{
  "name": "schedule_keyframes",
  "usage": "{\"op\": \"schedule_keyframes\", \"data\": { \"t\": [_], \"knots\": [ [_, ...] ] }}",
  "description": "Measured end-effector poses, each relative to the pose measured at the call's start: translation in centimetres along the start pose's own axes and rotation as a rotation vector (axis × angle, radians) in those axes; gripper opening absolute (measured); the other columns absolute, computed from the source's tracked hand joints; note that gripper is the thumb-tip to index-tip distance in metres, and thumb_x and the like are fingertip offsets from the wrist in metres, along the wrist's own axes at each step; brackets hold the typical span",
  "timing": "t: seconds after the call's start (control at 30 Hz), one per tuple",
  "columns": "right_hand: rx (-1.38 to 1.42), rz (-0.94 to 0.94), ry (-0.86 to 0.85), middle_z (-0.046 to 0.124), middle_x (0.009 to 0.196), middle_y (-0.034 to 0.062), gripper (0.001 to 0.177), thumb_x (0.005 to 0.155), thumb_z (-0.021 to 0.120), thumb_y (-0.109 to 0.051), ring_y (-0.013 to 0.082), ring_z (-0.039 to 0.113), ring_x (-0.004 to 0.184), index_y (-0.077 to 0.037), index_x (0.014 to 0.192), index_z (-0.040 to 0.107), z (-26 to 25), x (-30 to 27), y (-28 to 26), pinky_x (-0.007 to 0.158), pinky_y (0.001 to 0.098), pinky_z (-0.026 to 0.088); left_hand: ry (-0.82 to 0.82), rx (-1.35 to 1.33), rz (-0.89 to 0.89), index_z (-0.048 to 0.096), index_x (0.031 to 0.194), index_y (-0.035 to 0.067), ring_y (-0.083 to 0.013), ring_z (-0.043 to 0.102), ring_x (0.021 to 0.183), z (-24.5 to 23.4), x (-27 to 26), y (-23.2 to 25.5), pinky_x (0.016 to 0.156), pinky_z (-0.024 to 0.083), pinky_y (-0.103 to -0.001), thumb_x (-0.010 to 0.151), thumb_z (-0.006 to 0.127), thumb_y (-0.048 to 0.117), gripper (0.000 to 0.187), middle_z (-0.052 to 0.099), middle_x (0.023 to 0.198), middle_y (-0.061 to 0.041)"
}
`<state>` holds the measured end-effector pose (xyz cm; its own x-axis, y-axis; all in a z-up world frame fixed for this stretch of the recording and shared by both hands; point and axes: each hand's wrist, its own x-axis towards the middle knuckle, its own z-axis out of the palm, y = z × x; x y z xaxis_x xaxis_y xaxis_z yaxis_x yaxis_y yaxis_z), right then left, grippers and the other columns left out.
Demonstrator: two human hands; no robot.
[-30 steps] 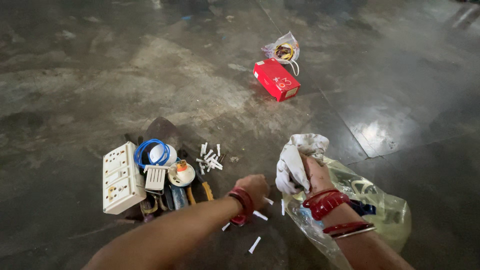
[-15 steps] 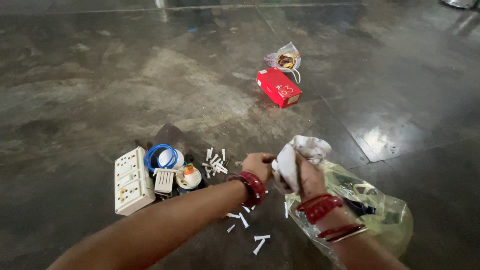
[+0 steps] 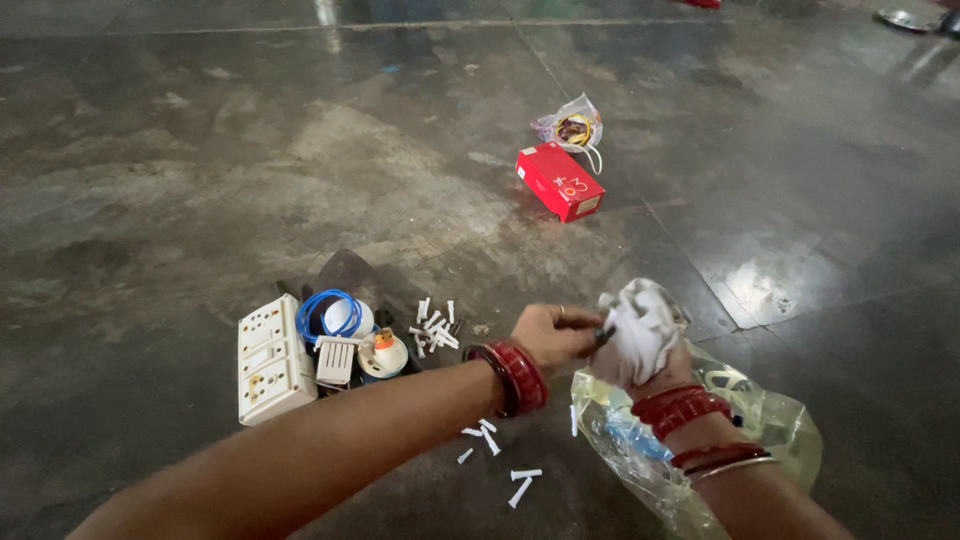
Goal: The person sits on the floor and wipes small white plastic electrical components with a cloth. They then open a blue packet and place the components inside, followed by handling a small white packet and a plastic bag.
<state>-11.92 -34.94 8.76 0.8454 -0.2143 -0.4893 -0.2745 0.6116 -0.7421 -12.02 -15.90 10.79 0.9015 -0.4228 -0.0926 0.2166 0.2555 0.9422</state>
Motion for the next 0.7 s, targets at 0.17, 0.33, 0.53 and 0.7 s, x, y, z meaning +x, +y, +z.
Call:
{"op": "schedule_keyframes", "data": {
  "t": [0.17, 0.33, 0.53, 0.7],
  "knots": [
    [0.157, 0.055, -0.274, 0.069, 0.115, 0.0115, 0.04, 0.102, 0.05, -0.033, 0.0243, 0.067, 0.102, -0.004, 0.126, 0.061, -0.9, 2.0, 0.5, 0.087, 0.0387, 0.057, 0.161, -0.039, 0.026, 0.074, 0.11, 0.006, -0.0135, 0.067, 0.069, -0.8, 3.0, -0.7, 0.063, 0.056, -0.029, 0.083, 0.082, 0.017, 0.03, 0.075, 0.091, -0.01],
    [0.043, 0.042, -0.354, 0.066, 0.124, 0.0133, 0.044, 0.107, 0.048, -0.035, 0.0265, 0.064, 0.112, -0.003, 0.135, 0.057, -2.8, 3.5, 1.3, 0.097, 0.0427, 0.055, 0.246, 0.475, 0.012, 0.082, 0.096, 0.002, -0.0106, 0.075, 0.068, -1.7, 0.5, 2.9, 0.068, 0.06, -0.024, 0.084, 0.082, 0.029, 0.03, 0.081, 0.083, -0.007],
    [0.094, 0.034, -0.381, 0.065, 0.128, 0.0137, 0.047, 0.103, 0.048, -0.038, 0.0294, 0.064, 0.116, -0.007, 0.138, 0.055, -1.6, 2.1, 1.3, 0.099, 0.0455, 0.055, 0.109, 0.807, 0.555, 0.079, 0.104, 0.013, -0.0175, 0.076, 0.076, -2.4, 0.4, 5.6, 0.074, 0.061, -0.03, 0.073, 0.077, 0.015, 0.031, 0.076, 0.087, -0.009],
    [0.19, 0.063, -0.388, 0.065, 0.128, 0.0147, 0.048, 0.102, 0.048, -0.039, 0.0314, 0.063, 0.115, -0.007, 0.138, 0.056, 0.1, 0.6, 0.5, 0.098, 0.0473, 0.054, -0.068, 1.042, 0.649, 0.082, 0.111, 0.017, -0.0287, 0.073, 0.081, -3.7, 2.7, 5.5, 0.077, 0.058, -0.037, 0.075, 0.076, 0.013, 0.036, 0.075, 0.088, -0.015]
  ]
}}
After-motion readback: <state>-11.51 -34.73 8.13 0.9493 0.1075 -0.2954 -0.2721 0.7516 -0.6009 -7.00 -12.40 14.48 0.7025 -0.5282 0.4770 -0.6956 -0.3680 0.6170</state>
